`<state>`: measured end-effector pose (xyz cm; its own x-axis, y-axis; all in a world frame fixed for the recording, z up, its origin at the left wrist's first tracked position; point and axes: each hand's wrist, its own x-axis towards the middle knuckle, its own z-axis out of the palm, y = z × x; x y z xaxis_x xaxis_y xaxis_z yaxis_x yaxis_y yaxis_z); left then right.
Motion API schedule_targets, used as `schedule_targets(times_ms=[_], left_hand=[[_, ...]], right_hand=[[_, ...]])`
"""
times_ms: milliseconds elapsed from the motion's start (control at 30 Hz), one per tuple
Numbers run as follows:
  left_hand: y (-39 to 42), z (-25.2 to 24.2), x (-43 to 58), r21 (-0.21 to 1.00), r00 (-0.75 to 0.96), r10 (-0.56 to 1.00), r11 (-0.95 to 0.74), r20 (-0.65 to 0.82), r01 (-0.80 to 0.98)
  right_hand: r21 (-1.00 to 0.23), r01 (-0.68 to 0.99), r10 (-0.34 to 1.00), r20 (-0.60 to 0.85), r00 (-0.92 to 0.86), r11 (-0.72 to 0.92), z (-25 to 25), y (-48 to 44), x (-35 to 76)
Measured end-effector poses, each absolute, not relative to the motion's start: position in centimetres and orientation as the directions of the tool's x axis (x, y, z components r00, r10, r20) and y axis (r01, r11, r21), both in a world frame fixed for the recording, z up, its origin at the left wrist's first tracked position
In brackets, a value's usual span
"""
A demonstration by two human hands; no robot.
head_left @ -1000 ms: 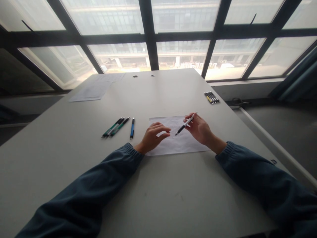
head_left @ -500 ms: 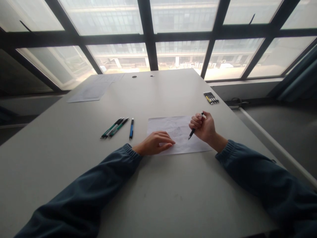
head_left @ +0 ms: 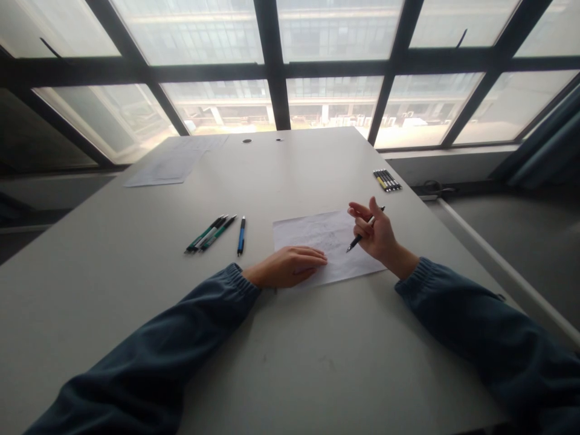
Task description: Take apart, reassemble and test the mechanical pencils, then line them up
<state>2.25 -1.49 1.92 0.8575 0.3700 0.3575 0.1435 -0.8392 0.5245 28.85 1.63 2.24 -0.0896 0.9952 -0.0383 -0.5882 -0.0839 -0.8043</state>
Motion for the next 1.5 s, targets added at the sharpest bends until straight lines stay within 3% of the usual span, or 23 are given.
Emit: schedule_targets(times_ms=[433,533,667,900,1500], left_hand=[[-1.6,2.1,2.5,0.445,0.877,0.329,-0.882,0.35,0.154],[-2.1,2.3,2.8,0.439,0.894,0.294,-0.89,0.337,0.127],[-3.0,2.1,3.4,0.358,0.922,0.257,-0.923,0.292,0.144],[-3.4,1.7,3.8,0.302,0.924,0.247,-0.941,0.294,0.155],[-3.3,1.9,3.9,0.29,0.923,0.235,-0.946,0.306,0.144]], right_hand=[[-0.885,-0.465,0.999,0.03,-0.01,0.022,2.2,1.1,27.8],[-0.937,-0.331,0.993,0.121,-0.016,0.109,2.0,0.5,26.8],[-0.961,-0.021,0.961,0.275,0.03,0.276,0.9,-0.2,25.5],[-0.913,0.25,0.944,0.29,-0.16,0.322,-0.3,0.1,23.7],[-0.855,0.417,0.952,0.272,-0.143,0.307,-1.4,0.6,23.4]])
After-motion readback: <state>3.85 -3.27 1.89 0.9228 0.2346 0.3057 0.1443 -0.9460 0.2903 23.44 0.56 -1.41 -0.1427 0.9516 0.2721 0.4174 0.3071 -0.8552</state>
